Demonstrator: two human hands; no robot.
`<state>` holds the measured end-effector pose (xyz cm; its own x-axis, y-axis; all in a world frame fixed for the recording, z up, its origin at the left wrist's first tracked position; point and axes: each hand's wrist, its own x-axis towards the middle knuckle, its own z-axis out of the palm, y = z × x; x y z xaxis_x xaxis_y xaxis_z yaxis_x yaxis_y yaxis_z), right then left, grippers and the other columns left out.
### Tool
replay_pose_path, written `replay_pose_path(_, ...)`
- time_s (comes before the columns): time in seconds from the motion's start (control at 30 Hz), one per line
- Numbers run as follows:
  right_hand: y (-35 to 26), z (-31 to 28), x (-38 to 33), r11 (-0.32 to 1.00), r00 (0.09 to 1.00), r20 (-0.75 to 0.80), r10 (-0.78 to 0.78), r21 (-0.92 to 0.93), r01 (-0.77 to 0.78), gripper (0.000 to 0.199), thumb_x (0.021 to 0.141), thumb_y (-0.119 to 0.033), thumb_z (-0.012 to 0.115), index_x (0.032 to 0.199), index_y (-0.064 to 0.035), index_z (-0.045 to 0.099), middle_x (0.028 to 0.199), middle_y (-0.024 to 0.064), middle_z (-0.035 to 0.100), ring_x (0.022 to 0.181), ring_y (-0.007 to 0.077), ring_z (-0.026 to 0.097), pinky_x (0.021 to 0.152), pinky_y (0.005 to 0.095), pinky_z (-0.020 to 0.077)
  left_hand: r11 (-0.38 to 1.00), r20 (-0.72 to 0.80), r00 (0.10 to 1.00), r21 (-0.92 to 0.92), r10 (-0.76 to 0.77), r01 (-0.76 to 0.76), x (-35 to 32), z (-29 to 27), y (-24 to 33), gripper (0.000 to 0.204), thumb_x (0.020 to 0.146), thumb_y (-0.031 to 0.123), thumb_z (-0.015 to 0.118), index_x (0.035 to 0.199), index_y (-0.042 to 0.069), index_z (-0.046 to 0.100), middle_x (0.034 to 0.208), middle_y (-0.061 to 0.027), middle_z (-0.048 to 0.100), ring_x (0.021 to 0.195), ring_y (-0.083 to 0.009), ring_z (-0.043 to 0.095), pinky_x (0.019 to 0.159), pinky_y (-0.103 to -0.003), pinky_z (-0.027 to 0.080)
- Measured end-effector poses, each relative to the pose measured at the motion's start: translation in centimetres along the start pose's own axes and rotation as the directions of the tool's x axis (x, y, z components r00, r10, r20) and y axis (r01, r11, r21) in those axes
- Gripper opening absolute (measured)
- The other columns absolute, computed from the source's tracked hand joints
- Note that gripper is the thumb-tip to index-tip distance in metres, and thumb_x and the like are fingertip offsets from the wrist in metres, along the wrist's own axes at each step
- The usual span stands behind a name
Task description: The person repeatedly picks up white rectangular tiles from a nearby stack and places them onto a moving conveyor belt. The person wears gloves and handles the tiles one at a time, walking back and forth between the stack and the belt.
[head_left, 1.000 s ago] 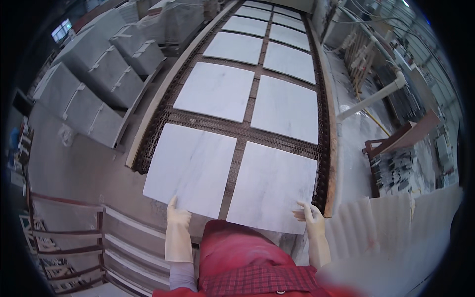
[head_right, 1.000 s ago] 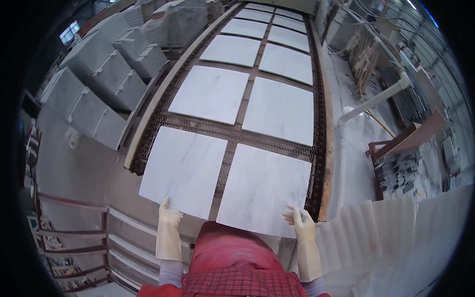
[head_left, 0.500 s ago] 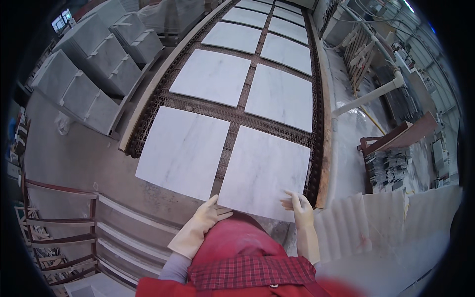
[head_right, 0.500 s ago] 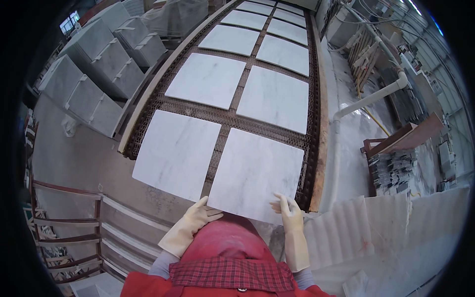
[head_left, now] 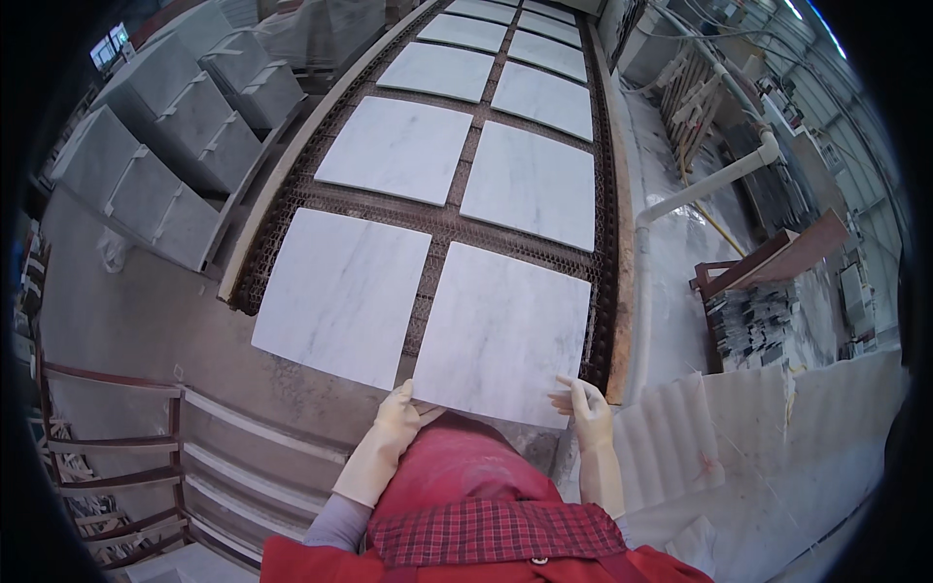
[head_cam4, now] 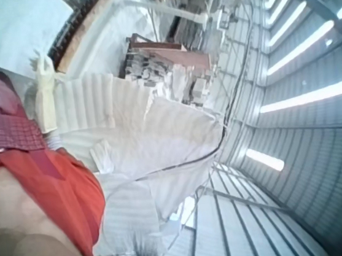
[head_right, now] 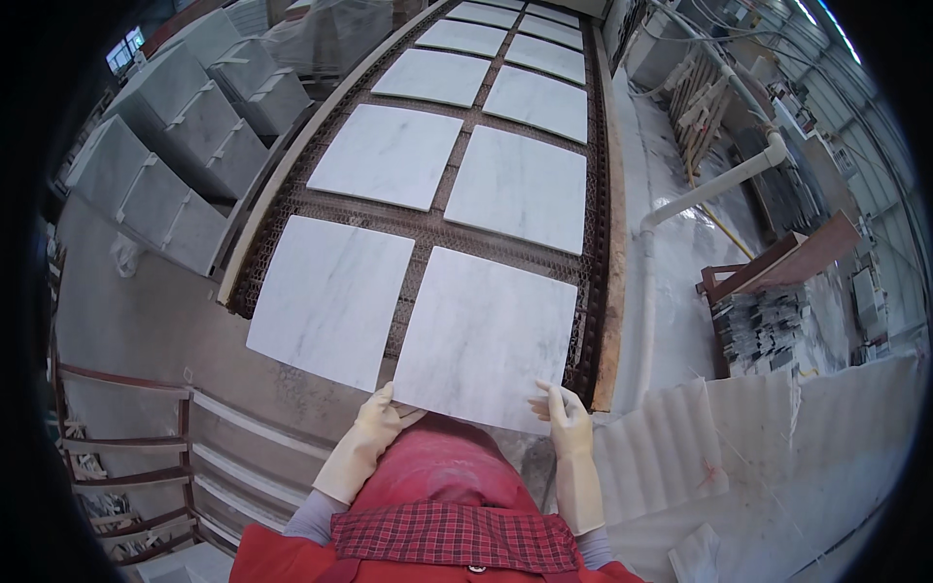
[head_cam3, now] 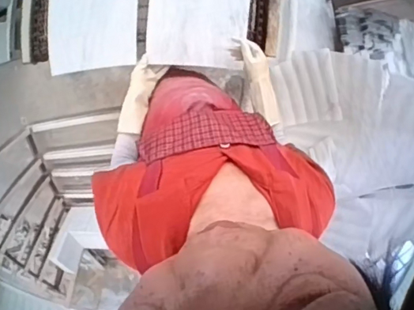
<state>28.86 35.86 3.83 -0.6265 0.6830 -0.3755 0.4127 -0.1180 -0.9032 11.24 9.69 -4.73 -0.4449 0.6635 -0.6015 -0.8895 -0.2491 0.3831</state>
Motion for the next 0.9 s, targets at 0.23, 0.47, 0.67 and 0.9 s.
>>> replay_pose_path(0.23,-0.6,-0.2,0.4,0.999,0.999,-0.036,0.028,0.027,-0.027,0.035,0.097,-0.03,0.046,0.112,-0.0023,0.062,0.09,0.012,0.069,0.08,0.0167,0.065,0.073,0.0272,0.0498,1.0,0.011,1.0,0.023,0.011,-0.011,-0.2,0.4,0.0,0.06,0.093,0.042,0.049,0.134,0.0,0.038,0.133,-0.0161,0.047,0.122,-0.0329,0.046,0.107,-0.05,0.034)
replay_pose_path(0.47,-0.6,0.8,1.3,0.999,0.999,-0.016,0.032,0.016,-0.032,0.034,0.097,-0.027,0.046,0.111,-0.0019,0.063,0.09,0.0125,0.069,0.08,0.0172,0.066,0.072,0.027,0.0504,1.0,-0.019,1.0,0.022,-0.018,0.019,0.1,0.6,0.6,0.055,0.097,0.04,0.04,0.132,-0.002,0.039,0.131,-0.0166,0.049,0.121,-0.0326,0.047,0.106,-0.048,0.036)
replay_pose_path(0.67,-1.0,1.5,1.8,0.999,0.999,-0.001,0.034,0.037,-0.034,0.033,0.097,-0.026,0.046,0.112,-0.0012,0.063,0.09,0.0138,0.069,0.078,0.0178,0.066,0.071,0.0271,0.0509,0.999,-0.221,0.974,-0.023,0.039,-0.045,1.3,0.7,0.5,0.048,0.1,0.036,0.032,0.12,-0.004,0.05,0.116,-0.0173,0.058,0.11,-0.0305,0.054,0.099,-0.05,0.041)
replay_pose_path(0.9,-1.5,1.6,2.1,0.999,1.0,-0.016,0.017,0.035,-0.016,0.034,0.098,-0.028,0.046,0.113,-0.0015,0.062,0.091,0.0133,0.069,0.079,0.0172,0.066,0.071,0.0265,0.0505,0.995,-0.314,0.946,-0.036,0.075,-0.091,2.2,1.0,0.8,0.047,0.101,0.032,0.031,0.12,-0.006,0.05,0.117,-0.0174,0.058,0.109,-0.03,0.055,0.098,-0.048,0.043)
